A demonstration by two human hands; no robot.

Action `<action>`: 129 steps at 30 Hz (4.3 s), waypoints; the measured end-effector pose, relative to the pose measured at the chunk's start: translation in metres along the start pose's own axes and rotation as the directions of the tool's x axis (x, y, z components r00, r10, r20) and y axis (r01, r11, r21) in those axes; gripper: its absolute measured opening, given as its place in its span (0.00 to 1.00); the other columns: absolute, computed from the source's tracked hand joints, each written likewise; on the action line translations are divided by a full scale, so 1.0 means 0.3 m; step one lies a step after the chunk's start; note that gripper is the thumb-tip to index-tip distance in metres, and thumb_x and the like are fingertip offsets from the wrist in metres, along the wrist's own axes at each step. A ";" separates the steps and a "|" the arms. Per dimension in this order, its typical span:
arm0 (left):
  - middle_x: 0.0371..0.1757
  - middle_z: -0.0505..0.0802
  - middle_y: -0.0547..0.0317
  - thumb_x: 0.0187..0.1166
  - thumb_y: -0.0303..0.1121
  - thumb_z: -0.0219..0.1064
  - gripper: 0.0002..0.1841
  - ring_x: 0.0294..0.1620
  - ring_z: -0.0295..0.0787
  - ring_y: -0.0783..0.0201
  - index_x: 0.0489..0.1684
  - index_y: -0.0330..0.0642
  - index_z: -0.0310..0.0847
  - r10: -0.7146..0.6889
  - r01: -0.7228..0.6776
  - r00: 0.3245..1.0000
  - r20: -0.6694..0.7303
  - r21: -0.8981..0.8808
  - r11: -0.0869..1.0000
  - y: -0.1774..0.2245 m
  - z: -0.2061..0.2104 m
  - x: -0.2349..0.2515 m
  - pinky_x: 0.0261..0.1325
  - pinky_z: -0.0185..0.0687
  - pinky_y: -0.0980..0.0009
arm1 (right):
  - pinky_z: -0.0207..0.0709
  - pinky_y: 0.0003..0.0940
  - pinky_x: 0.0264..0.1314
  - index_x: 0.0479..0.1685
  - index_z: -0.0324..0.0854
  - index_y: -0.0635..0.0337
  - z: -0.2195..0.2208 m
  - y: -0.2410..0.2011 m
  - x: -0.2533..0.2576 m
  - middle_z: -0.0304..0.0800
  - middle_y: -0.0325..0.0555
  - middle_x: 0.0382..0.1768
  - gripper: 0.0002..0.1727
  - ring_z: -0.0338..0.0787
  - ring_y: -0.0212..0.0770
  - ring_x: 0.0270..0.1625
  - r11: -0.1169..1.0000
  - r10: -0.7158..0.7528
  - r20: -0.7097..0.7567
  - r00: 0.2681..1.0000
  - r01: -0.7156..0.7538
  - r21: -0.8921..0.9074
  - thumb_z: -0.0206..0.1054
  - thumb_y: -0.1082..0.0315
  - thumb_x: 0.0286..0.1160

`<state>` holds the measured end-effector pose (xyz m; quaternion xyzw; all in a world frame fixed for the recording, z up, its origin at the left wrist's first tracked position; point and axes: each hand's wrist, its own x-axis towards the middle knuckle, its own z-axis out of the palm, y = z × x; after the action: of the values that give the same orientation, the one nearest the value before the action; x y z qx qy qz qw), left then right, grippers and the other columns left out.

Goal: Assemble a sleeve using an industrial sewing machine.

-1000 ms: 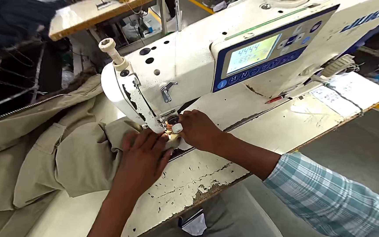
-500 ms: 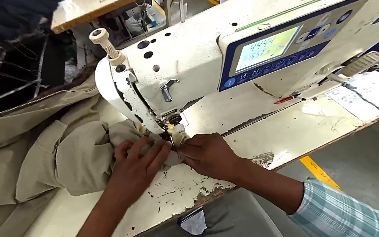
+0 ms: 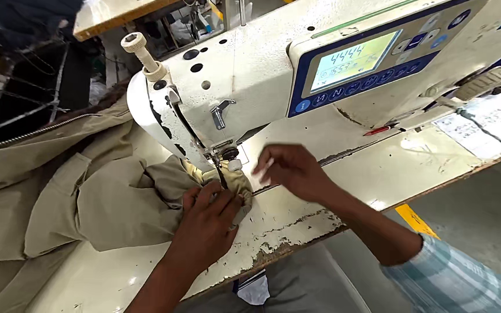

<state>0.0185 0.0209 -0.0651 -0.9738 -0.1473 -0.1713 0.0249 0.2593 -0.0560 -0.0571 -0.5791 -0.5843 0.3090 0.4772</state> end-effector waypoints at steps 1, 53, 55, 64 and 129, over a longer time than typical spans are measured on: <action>0.50 0.93 0.69 0.65 0.43 0.69 0.19 0.66 0.80 0.52 0.55 0.59 0.93 0.010 -0.010 1.000 0.002 0.006 1.000 0.002 0.004 -0.001 0.66 0.62 0.48 | 0.89 0.39 0.37 0.43 0.87 0.57 -0.008 -0.003 0.049 0.94 0.40 0.39 0.09 0.93 0.35 0.34 0.998 0.044 -0.026 0.999 -0.045 -0.035 0.64 0.62 0.77; 0.56 0.94 0.66 0.62 0.55 0.66 0.22 0.71 0.81 0.53 0.48 0.56 0.93 -0.111 0.100 0.982 0.153 0.082 0.992 0.001 -0.070 -0.009 0.69 0.60 0.44 | 0.79 0.33 0.22 0.48 0.91 0.45 0.151 0.011 -0.124 0.87 0.41 0.63 0.11 0.90 0.36 0.34 0.750 -0.276 0.158 0.948 0.315 -0.582 0.70 0.54 0.76; 0.56 0.94 0.65 0.62 0.55 0.65 0.26 0.69 0.80 0.52 0.58 0.56 0.92 -0.128 0.117 0.982 0.140 0.084 0.990 0.004 -0.065 -0.012 0.67 0.61 0.45 | 0.80 0.33 0.21 0.44 0.92 0.47 0.152 0.015 -0.127 0.85 0.44 0.64 0.08 0.91 0.35 0.35 0.772 -0.298 0.119 0.947 0.312 -0.553 0.68 0.60 0.76; 0.53 0.94 0.65 0.62 0.54 0.66 0.27 0.67 0.80 0.53 0.59 0.53 0.92 -0.167 0.162 0.980 0.111 0.053 0.985 0.013 -0.050 -0.020 0.68 0.60 0.47 | 0.79 0.30 0.22 0.42 0.90 0.48 0.139 0.022 -0.130 0.88 0.36 0.59 0.08 0.89 0.31 0.34 0.788 -0.307 0.113 0.945 0.319 -0.527 0.65 0.62 0.79; 0.59 0.92 0.59 0.62 0.61 0.67 0.29 0.64 0.82 0.52 0.54 0.51 0.92 -0.043 0.038 0.987 0.155 0.032 0.999 -0.176 -0.030 0.077 0.64 0.67 0.46 | 0.58 0.64 0.87 0.68 0.83 0.49 0.167 -0.092 0.069 0.81 0.57 0.75 0.27 0.71 0.63 0.84 0.656 0.021 0.334 0.942 0.239 -0.715 0.73 0.45 0.75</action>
<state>0.0207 0.0769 -0.0489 -0.9806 -0.1710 -0.0930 0.0240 0.2054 -0.0301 -0.0456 -0.6301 -0.7612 0.1002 0.1164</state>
